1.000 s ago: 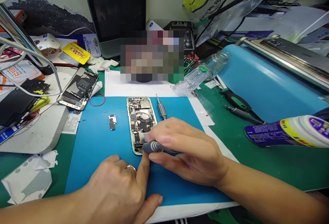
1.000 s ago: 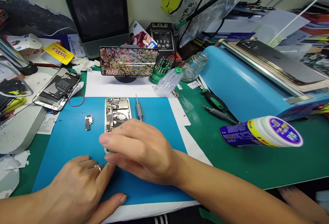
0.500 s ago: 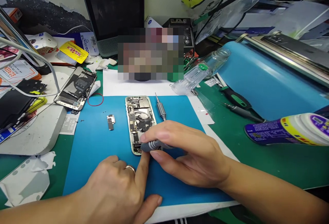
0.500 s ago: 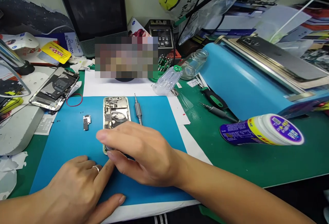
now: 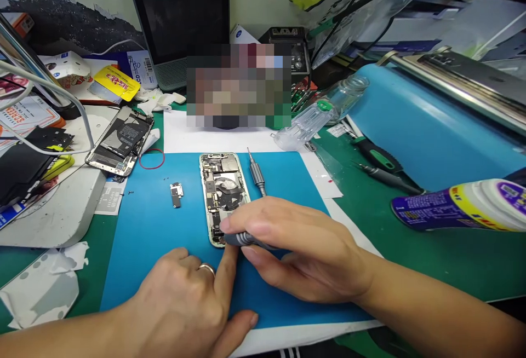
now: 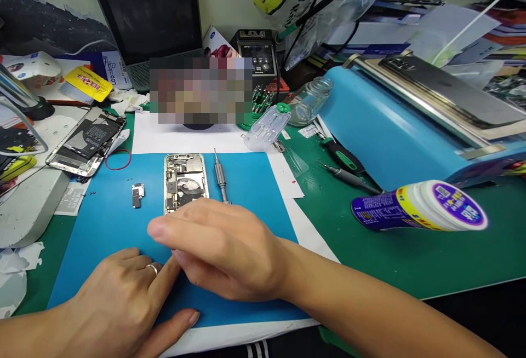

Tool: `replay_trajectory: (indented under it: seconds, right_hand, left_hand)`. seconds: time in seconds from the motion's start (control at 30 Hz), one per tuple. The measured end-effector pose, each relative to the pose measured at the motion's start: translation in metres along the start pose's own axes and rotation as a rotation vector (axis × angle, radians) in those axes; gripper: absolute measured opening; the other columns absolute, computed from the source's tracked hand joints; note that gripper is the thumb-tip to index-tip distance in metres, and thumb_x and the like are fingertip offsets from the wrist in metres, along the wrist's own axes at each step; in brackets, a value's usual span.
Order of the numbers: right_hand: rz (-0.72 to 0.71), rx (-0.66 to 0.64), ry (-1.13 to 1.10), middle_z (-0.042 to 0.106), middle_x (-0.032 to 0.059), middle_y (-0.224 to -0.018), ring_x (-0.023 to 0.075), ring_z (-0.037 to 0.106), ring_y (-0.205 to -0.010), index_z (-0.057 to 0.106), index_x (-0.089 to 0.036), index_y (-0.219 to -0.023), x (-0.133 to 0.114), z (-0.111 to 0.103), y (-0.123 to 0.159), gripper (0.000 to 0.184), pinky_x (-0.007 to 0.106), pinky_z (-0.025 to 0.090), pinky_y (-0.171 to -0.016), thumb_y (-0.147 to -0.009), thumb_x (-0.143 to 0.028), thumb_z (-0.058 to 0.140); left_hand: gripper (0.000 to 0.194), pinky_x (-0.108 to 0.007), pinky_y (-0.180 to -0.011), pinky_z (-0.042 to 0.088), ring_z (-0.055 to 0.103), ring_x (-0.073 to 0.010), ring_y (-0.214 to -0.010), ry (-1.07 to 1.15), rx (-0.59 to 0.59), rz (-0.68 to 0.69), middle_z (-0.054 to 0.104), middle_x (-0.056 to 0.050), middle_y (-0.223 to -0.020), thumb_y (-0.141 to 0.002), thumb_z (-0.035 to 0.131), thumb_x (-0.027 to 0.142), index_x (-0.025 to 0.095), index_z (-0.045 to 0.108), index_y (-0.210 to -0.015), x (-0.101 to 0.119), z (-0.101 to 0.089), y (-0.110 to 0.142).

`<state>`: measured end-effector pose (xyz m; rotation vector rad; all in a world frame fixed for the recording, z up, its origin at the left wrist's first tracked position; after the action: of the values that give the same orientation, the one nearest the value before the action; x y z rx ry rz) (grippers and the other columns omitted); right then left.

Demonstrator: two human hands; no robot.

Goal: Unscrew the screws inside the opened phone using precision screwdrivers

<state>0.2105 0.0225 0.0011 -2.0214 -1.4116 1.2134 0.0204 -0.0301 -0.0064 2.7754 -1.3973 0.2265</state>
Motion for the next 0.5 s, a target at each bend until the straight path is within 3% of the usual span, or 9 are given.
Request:
replay_trajectory:
  seconds: [0.5]
  right_hand:
    - [0.036,-0.011,0.042,0.078,0.0108,-0.107,0.0170,0.076,-0.093,0.042,-0.018,-0.145,0.0007,-0.0008,0.0007,0.052,0.031,0.065,-0.084,-0.096,-0.008,0.057]
  left_hand:
    - [0.042,-0.037,-0.048,0.050,0.062,-0.0242,-0.046,-0.022,-0.001,-0.003,0.063,0.000,-0.058,-0.094,0.057,0.043,0.009,0.052,-0.117,0.0010,0.0019,0.0025]
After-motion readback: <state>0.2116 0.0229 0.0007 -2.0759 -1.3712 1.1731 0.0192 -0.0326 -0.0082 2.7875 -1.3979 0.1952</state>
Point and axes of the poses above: each hand's wrist, its own y-axis away from the middle knuckle, its own z-axis out of the palm, x = y × z, the point moved 1 cm from there along -y, towards the middle knuckle
